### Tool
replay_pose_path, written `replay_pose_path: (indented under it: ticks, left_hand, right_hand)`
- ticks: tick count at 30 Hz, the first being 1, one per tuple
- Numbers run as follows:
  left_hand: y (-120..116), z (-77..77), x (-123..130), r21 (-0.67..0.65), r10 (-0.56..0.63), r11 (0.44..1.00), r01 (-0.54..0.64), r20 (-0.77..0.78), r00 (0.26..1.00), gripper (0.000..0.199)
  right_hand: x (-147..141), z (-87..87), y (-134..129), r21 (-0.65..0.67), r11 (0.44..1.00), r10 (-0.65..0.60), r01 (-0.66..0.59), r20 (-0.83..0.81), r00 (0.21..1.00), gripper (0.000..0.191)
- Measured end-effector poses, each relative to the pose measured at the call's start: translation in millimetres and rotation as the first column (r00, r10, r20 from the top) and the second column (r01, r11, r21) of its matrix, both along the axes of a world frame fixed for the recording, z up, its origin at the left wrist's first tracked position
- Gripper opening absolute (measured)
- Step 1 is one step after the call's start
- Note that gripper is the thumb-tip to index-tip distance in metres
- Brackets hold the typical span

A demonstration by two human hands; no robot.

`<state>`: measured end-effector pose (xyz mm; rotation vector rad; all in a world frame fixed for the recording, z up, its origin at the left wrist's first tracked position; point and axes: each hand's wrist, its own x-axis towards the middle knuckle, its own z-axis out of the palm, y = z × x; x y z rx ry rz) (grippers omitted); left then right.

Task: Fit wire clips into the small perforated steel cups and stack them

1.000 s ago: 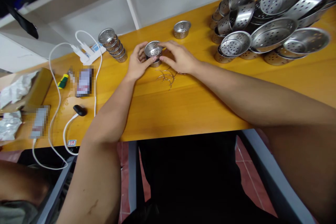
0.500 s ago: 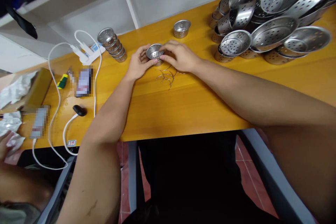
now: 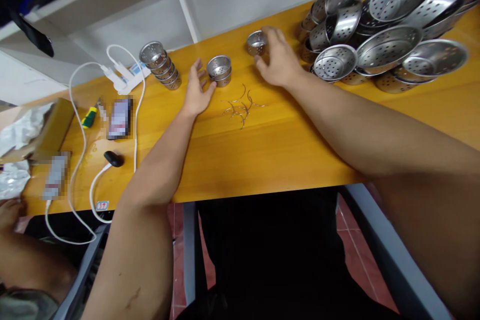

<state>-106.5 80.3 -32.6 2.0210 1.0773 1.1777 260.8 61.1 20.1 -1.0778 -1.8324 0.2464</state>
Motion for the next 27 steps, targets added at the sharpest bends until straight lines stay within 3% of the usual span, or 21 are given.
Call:
replay_pose_path:
  ticks: [3, 9, 13, 16, 18, 22, 24, 27]
  left_hand:
    - [1, -1.4, 0, 0.002, 0.065, 0.998, -0.065, 0.009, 0.998, 0.115]
    - [-12, 7.6, 7, 0.051, 0.086, 0.995, -0.083, -0.06, 0.994, 0.107]
    - [-21, 24.9, 8, 0.15, 0.119, 0.983, -0.105, -0.088, 0.989, 0.105]
    - [-34, 46.6, 17, 0.277, 0.142, 0.955, -0.11, -0.099, 0.985, 0.108]
    - [-46, 60.8, 27, 0.333, 0.139, 0.938, -0.093, -0.117, 0.983, 0.109]
    - [-68, 75.9, 49, 0.377, 0.032, 0.925, 0.051, -0.212, 0.977, 0.119]
    - [-73, 77.1, 54, 0.398, 0.0, 0.908, 0.129, -0.308, 0.951, 0.109]
    - [-75, 77.5, 53, 0.364, 0.005, 0.92, 0.144, -0.378, 0.926, 0.09]
  right_hand:
    - [16, -1.8, 6, -0.107, 0.993, -0.039, 0.051, 0.109, 0.993, 0.088]
    - [0, 17.2, -16, -0.134, 0.965, -0.149, 0.227, 0.433, 0.889, 0.056]
    - [-9, 35.2, -31, -0.191, 0.946, -0.158, 0.263, 0.434, 0.887, 0.027]
    - [-17, 55.6, -50, -0.148, 0.955, -0.188, 0.256, 0.363, 0.913, 0.021]
    - [-27, 67.7, -66, -0.084, 0.975, -0.166, 0.206, 0.34, 0.926, 0.022]
    - [-56, 72.6, -96, -0.08, 0.993, 0.104, -0.084, 0.295, 0.95, 0.02]
    - [-67, 67.5, -104, -0.073, 0.973, 0.232, -0.221, 0.238, 0.943, 0.024]
    - [-73, 60.8, -107, -0.055, 0.928, 0.372, -0.369, 0.201, 0.906, 0.032]
